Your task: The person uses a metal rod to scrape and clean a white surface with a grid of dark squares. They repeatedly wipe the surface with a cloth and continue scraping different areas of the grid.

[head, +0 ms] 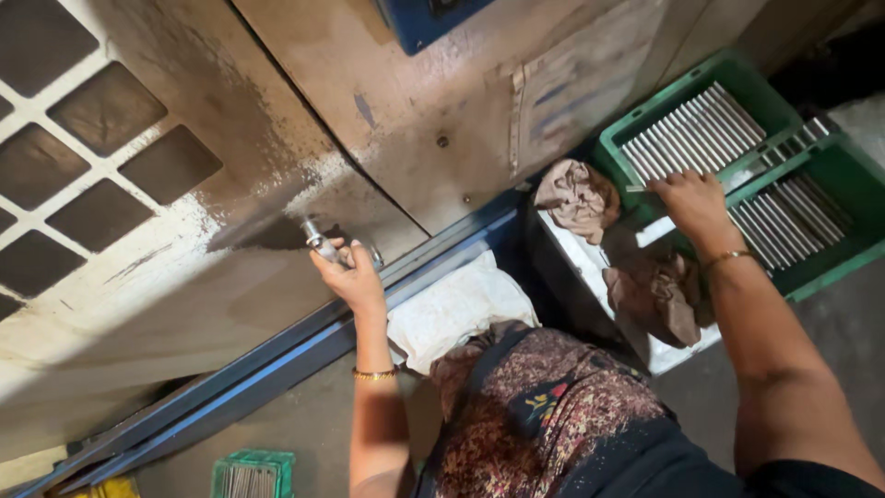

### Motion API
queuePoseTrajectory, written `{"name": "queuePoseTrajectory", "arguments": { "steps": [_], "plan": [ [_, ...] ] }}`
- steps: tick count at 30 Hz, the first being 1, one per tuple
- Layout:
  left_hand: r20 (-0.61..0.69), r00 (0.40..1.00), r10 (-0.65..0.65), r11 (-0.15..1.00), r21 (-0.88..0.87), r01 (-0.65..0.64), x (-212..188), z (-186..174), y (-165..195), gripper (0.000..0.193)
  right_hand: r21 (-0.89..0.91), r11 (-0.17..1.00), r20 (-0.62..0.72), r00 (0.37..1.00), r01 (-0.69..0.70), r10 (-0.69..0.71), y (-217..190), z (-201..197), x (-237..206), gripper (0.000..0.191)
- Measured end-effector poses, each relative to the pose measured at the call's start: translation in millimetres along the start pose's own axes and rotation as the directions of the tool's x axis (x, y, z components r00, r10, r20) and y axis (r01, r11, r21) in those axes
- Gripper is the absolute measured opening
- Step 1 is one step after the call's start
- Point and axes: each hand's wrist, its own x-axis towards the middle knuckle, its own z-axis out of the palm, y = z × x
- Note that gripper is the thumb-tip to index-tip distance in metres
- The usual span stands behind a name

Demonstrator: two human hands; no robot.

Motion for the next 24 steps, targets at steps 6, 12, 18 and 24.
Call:
{"name": "queuePoseTrajectory", "arguments": {
  "steps": [6, 12, 18, 24],
  "plan": [
    [-0.071, 0.997, 0.003, 0.997, 0.081, 0.003, -3.6, 0.5, 11.9, 0.019, 0.606, 0.757, -0.135, 0.906, -0.245, 0.401, 28.3, 27.7, 3.8, 0.020],
    [-0.111, 0.994, 0.008, 0.998, 0.067, -0.001, 0.9, -6.1, 11.3, 0.018, 0.749, 0.518, 0.055, 0.818, -0.412, 0.572, 67.0, 15.7, 54.8, 0.049],
    [-0.125, 0.990, 0.068, 0.990, 0.132, -0.051, -2.9, -19.8, 7.9, 0.018, 0.562, 0.553, 0.191, 0.747, -0.615, 0.637, 74.0, 14.4, 75.9, 0.044],
    [-0.149, 0.985, 0.089, 0.987, 0.144, -0.067, -6.3, -29.5, 2.0, 0.019, 0.280, 0.717, 0.105, 0.763, -0.638, 0.638, 48.1, 33.4, 70.7, 0.057]
  ]
}}
